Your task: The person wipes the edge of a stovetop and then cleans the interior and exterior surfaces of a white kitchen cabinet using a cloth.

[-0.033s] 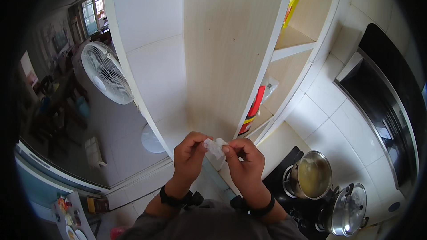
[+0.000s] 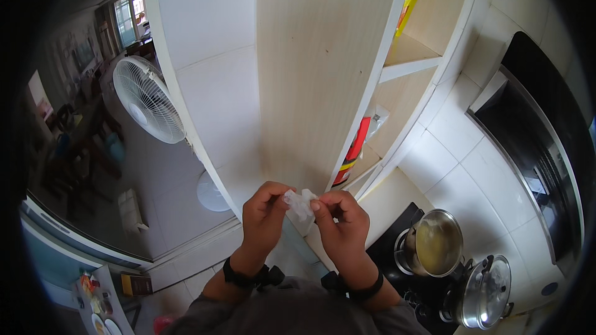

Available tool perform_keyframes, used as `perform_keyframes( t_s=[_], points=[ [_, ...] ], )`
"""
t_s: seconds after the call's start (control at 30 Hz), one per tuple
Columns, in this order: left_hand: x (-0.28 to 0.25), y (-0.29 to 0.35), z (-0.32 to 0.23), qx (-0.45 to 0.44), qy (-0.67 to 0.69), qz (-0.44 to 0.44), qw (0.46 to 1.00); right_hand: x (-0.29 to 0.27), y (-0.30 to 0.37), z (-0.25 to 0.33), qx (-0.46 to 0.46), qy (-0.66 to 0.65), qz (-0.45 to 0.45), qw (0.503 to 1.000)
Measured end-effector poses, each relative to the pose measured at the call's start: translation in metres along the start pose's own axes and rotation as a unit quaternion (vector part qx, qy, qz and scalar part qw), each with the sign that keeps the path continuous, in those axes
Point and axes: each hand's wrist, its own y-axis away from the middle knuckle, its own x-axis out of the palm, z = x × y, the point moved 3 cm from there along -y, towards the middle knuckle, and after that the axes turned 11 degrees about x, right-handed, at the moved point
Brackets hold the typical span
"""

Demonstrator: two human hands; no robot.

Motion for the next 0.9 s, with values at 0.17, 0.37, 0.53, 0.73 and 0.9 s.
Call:
perform_keyframes(
  t_s=[0.17,0.37,0.53,0.73,0.9],
  points=[
    [-0.005,0.011,-0.006,0.093,-0.138,-0.060,0.984,-0.001,-0.004,-0.006,0.047,-0.030,-0.012,0.998],
    [0.019,0.019,-0.005,0.121,-0.129,0.034,0.984,-0.001,0.000,-0.010,0.052,-0.026,0.052,0.997],
    [0.006,0.022,0.021,0.012,0.011,0.015,1.000,-0.002,-0.006,-0.014,0.056,0.026,0.094,0.994],
    [0.001,0.017,0.042,0.071,-0.151,-0.068,0.984,-0.009,-0.025,0.009,-0.217,0.194,-0.125,0.949],
    [0.019,0.025,0.070,0.030,-0.147,-0.095,0.984,-0.002,-0.036,0.003,-0.144,0.177,-0.119,0.966]
  ],
)
